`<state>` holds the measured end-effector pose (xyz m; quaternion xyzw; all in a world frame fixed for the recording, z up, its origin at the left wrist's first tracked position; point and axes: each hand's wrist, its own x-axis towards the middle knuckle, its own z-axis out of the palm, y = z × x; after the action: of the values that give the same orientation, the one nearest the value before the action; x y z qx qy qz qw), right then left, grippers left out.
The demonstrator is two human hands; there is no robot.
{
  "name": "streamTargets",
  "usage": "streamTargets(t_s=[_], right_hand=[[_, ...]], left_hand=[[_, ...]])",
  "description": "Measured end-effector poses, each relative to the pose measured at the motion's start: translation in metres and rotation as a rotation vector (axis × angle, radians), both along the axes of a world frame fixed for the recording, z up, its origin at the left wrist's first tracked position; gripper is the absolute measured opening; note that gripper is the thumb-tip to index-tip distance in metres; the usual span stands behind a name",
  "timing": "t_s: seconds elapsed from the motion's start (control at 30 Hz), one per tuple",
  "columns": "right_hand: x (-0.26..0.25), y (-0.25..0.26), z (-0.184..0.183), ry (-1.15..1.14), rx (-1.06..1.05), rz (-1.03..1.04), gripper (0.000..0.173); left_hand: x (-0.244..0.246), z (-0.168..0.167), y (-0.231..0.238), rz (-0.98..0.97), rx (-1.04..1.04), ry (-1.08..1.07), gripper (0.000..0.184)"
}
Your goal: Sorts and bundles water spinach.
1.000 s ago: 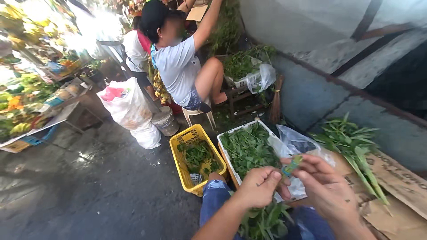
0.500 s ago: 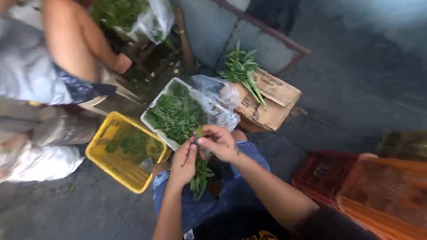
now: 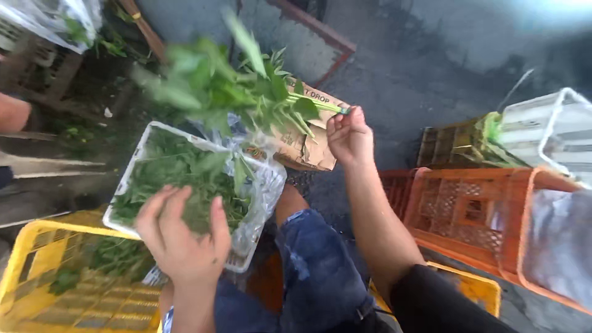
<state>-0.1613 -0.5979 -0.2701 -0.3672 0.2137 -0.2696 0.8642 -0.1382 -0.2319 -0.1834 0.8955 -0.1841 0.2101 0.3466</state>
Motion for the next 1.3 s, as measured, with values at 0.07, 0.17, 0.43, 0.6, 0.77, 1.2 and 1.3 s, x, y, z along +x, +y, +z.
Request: streamTargets(t_s=[0.07, 0.17, 0.43, 0.6, 0.77, 1.2, 1.3], right_hand=[[0.012, -0.014, -0.047, 0.054, 0.042, -0.043, 0.012], [0.028, -0.021, -0.125, 0.263, 0.13, -0.096, 0.008], [0.005, 0.05, -0.076, 0.396, 0.281, 0.148, 0.023], [-0.066, 0.102, -0.014, 0.302, 0.118, 0.385, 0.023], [-0.106, 0.117, 0.014, 0.317, -0.124, 0.598, 0.027], [-0.11, 0.152, 0.069, 0.355, -0.215, 0.742, 0.028], [-0.107, 0.157, 0.08, 0.333, -0.223, 0.739, 0.03]], left_hand=[[0.004, -0.016, 0.001, -0.057, 0.038, 0.135, 0.045], [-0.011, -0.049, 0.005, -0.164, 0.093, 0.365, 0.047], [-0.027, -0.096, -0.065, -0.41, -0.271, 0.876, 0.035], [0.009, -0.082, -0.121, -0.364, -0.561, 1.097, 0.043], [-0.008, -0.057, -0.115, -0.255, -0.914, 1.111, 0.021], [-0.074, -0.015, -0.071, -0.245, -0.983, 0.992, 0.018], [-0.084, -0.008, -0.069, -0.214, -0.952, 1.01, 0.017]])
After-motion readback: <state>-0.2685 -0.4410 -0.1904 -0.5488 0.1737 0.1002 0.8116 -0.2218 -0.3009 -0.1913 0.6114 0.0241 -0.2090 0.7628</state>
